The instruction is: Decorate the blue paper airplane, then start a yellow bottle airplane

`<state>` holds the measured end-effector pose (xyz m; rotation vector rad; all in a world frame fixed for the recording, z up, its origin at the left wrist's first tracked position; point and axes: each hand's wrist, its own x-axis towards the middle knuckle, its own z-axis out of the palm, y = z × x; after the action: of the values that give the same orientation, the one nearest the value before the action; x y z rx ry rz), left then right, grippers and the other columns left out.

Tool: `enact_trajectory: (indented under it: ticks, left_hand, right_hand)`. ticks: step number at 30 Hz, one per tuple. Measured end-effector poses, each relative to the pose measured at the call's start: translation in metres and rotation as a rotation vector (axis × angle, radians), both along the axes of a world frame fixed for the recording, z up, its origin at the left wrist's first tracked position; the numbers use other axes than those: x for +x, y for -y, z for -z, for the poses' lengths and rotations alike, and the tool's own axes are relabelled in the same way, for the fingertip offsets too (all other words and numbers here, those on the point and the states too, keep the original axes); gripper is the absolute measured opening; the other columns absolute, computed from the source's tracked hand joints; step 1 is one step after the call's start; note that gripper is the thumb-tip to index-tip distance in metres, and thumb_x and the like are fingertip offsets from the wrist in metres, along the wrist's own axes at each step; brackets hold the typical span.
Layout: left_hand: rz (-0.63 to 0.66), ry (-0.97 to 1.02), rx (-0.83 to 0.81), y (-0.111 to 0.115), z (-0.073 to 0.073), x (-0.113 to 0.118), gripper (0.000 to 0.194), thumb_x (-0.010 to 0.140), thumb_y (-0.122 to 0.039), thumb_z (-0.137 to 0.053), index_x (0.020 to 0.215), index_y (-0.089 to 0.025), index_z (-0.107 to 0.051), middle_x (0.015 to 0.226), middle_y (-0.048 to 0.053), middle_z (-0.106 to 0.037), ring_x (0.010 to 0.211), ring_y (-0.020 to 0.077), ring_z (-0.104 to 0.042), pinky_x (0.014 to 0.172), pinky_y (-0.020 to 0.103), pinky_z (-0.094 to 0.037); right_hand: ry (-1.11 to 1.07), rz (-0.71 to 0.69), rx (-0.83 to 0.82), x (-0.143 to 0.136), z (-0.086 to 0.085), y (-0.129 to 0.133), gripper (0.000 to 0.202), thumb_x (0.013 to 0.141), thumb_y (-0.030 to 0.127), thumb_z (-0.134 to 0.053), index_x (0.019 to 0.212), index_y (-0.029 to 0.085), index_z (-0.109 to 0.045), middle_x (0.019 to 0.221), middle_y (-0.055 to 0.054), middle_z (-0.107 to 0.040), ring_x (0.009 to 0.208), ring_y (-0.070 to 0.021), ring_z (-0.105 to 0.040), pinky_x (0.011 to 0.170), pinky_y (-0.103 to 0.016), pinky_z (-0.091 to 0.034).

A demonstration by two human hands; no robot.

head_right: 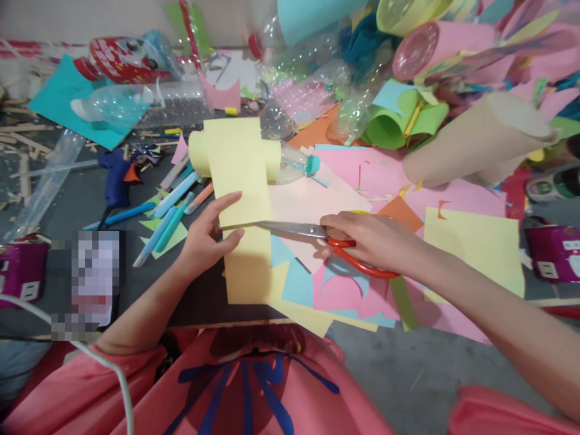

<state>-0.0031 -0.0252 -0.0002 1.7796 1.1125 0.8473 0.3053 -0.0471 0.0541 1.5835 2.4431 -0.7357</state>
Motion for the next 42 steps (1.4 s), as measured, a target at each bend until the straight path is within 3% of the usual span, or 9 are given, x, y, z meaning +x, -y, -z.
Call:
enact_trajectory:
  ticks: [3, 6, 12, 15, 19, 24, 27, 33, 42]
  left_hand:
    - [-0.028, 0.057, 0.011, -0.005, 0.003, -0.002, 0.054, 0.083, -0.016, -0.06, 0.137, -0.022, -0.055, 0.137, 0.009, -0.065, 0.101, 0.0205, -0.072, 0.072, 0.025, -0.061]
    - [-0.026, 0.067, 0.0, -0.008, 0.005, -0.003, 0.051, 0.083, -0.018, -0.06, 0.134, -0.021, -0.057, 0.136, 0.01, -0.065, 0.106, 0.0222, -0.071, 0.076, 0.027, -0.062]
    - [0.011, 0.069, -0.015, -0.007, 0.007, -0.001, 0.048, 0.083, -0.016, -0.059, 0.131, -0.02, -0.058, 0.136, 0.01, -0.065, 0.111, 0.022, -0.07, 0.083, 0.029, -0.063]
    - [0.021, 0.047, -0.018, -0.008, 0.008, 0.0, 0.048, 0.084, -0.016, -0.057, 0.133, -0.02, -0.057, 0.138, 0.01, -0.064, 0.115, 0.0219, -0.068, 0.085, 0.028, -0.062]
    - [0.036, -0.01, -0.052, -0.007, 0.005, 0.0, 0.049, 0.087, -0.02, -0.055, 0.135, -0.019, -0.056, 0.139, 0.01, -0.063, 0.123, 0.0224, -0.065, 0.086, 0.026, -0.061]
    - [0.084, -0.117, -0.096, -0.006, -0.001, 0.004, 0.047, 0.083, -0.018, -0.054, 0.129, -0.02, -0.063, 0.131, 0.007, -0.069, 0.122, 0.0229, -0.065, 0.09, 0.028, -0.059]
    - [0.102, -0.137, -0.079, -0.005, -0.002, 0.006, 0.049, 0.082, -0.016, -0.052, 0.13, -0.019, -0.062, 0.131, 0.007, -0.07, 0.118, 0.0214, -0.067, 0.089, 0.028, -0.059]
    - [0.08, -0.161, -0.093, -0.004, -0.004, 0.006, 0.048, 0.084, -0.016, -0.052, 0.131, -0.02, -0.062, 0.133, 0.007, -0.068, 0.121, 0.0218, -0.065, 0.086, 0.027, -0.059]
    - [0.044, -0.098, -0.09, -0.006, -0.001, 0.006, 0.049, 0.081, -0.017, -0.054, 0.128, -0.019, -0.064, 0.13, 0.008, -0.07, 0.118, 0.0227, -0.067, 0.079, 0.026, -0.059]
  right_hand:
    - [0.081, 0.074, 0.086, 0.014, 0.011, 0.001, 0.031, 0.093, 0.043, -0.052, 0.114, 0.022, -0.063, 0.105, -0.014, -0.074, 0.088, -0.032, -0.073, 0.06, -0.035, -0.05]
    - [0.146, 0.095, 0.169, 0.034, 0.023, -0.002, 0.031, 0.092, 0.029, -0.054, 0.12, 0.018, -0.062, 0.113, -0.018, -0.072, 0.102, -0.0355, -0.07, 0.07, -0.04, -0.053]
    - [0.144, -0.071, 0.38, 0.054, 0.025, -0.006, 0.037, 0.091, 0.017, -0.056, 0.127, 0.02, -0.063, 0.102, -0.017, -0.071, 0.095, -0.0334, -0.067, 0.078, -0.044, -0.053]
    - [0.117, -0.086, 0.579, 0.036, 0.014, -0.004, 0.033, 0.092, 0.02, -0.057, 0.124, 0.015, -0.063, 0.106, -0.021, -0.069, 0.096, -0.035, -0.065, 0.082, -0.049, -0.053]
    - [-0.205, -0.031, 0.755, -0.013, 0.014, -0.001, 0.019, 0.099, 0.024, -0.053, 0.115, 0.02, -0.062, 0.102, -0.014, -0.071, 0.091, -0.0275, -0.067, 0.077, -0.042, -0.056]
    - [-0.491, -0.203, 0.819, -0.076, 0.046, -0.003, 0.026, 0.099, 0.013, -0.048, 0.121, 0.023, -0.057, 0.114, -0.01, -0.071, 0.108, -0.0233, -0.067, 0.088, -0.04, -0.057]
    - [-0.53, -0.194, 0.777, -0.097, 0.065, -0.007, 0.03, 0.1, 0.028, -0.052, 0.128, 0.021, -0.052, 0.132, -0.015, -0.065, 0.126, -0.0282, -0.06, 0.098, -0.047, -0.053]
    - [-0.618, -0.081, 0.679, -0.097, 0.074, -0.012, 0.043, 0.097, 0.033, -0.056, 0.137, 0.025, -0.043, 0.138, -0.015, -0.062, 0.133, -0.0284, -0.056, 0.107, -0.052, -0.049]
    - [-0.68, -0.082, 0.735, -0.091, 0.072, -0.014, 0.036, 0.096, 0.027, -0.057, 0.131, 0.027, -0.051, 0.129, -0.01, -0.069, 0.126, -0.0274, -0.062, 0.104, -0.052, -0.051]
